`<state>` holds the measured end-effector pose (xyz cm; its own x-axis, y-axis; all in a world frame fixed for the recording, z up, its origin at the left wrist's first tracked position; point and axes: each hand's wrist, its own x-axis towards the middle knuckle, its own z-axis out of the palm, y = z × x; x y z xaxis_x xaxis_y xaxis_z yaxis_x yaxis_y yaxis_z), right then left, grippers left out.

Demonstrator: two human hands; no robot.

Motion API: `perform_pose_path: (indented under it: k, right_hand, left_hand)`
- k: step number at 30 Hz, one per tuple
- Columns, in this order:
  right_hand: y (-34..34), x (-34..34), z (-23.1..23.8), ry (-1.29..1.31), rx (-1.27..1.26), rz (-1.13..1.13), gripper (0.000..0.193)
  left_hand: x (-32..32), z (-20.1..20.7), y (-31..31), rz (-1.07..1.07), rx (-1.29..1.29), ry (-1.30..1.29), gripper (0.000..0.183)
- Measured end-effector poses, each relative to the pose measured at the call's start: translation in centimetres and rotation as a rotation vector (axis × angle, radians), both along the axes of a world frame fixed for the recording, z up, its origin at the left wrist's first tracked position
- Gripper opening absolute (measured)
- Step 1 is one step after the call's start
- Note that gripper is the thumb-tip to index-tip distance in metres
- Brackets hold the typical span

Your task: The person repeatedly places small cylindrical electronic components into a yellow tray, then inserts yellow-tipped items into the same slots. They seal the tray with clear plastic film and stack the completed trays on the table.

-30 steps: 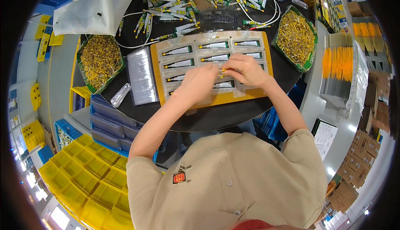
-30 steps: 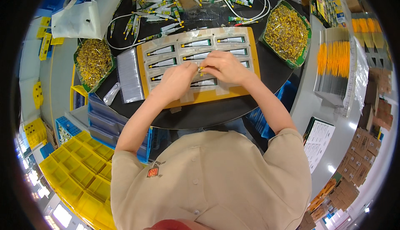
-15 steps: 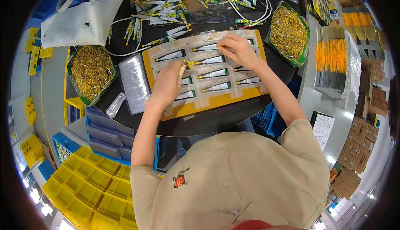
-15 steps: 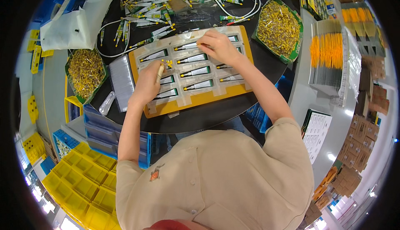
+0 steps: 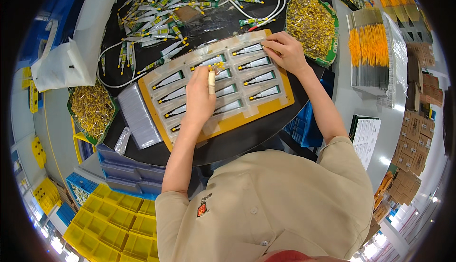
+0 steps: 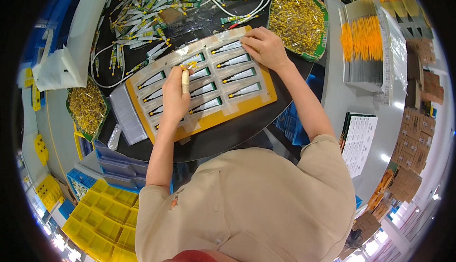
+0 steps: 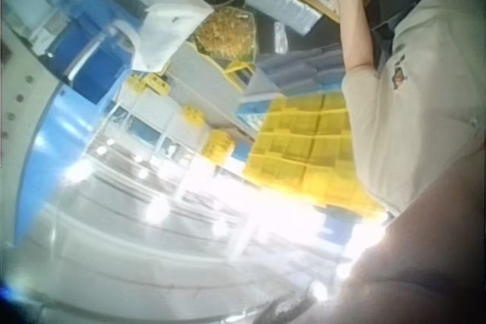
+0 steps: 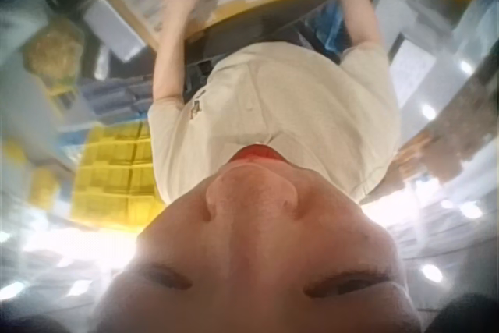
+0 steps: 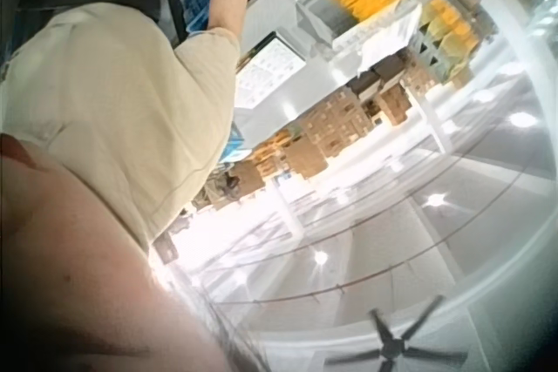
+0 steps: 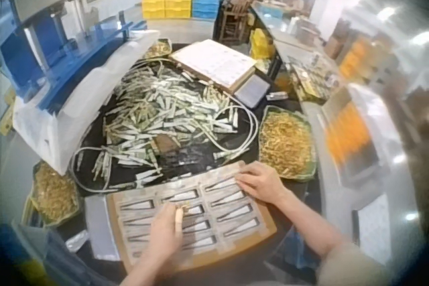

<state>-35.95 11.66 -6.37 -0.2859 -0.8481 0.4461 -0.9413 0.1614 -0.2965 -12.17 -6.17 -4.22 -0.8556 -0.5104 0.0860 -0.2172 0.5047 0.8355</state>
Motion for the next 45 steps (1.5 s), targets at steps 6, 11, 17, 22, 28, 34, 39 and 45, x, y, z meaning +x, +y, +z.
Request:
perform_pose_path:
  k: [6, 11, 17, 22, 28, 34, 39, 45]
  right_hand:
    - [2.1, 1.8, 0.2, -0.040, -0.039, 0.065, 0.016]
    - [0.7, 5.8, 1.6, -0.229, -0.101, 0.057, 0.032]
    - [-3.3, 10.8, 2.7, -0.437, 0.038, 0.295, 0.031]
    - [-6.7, 13.3, 2.5, -0.444, 0.039, 0.470, 0.018]
    - [-12.2, 14.1, 0.8, -0.365, -0.078, 0.461, 0.014]
    - [-16.4, 14.3, -1.9, -0.131, -0.171, 0.307, 0.013]
    - [-16.0, 14.5, -1.8, -0.126, -0.239, 0.320, 0.013]
    - [-8.5, 13.3, -0.2, -0.460, -0.131, 0.113, 0.010]
  left_hand:
    - [-1.0, -0.4, 1.3, -0.050, -0.041, 0.030, 0.020]
    - [-0.3, -0.8, 2.4, -0.140, -0.098, -0.069, 0.022]
    - [2.4, 0.8, 1.8, -0.214, -0.192, -0.153, 0.024]
    - [6.8, 2.7, -1.2, -0.198, -0.083, -0.173, 0.025]
    - [13.4, 3.0, -7.9, -0.052, -0.280, -0.205, 0.010]
    - [19.2, 1.0, -24.3, 0.509, -0.776, -0.152, 0.020]
    - [21.1, -0.9, -29.7, 0.802, -1.118, -0.390, 0.023]
    - [15.1, 0.3, -19.2, 0.473, -0.792, 0.070, 0.030]
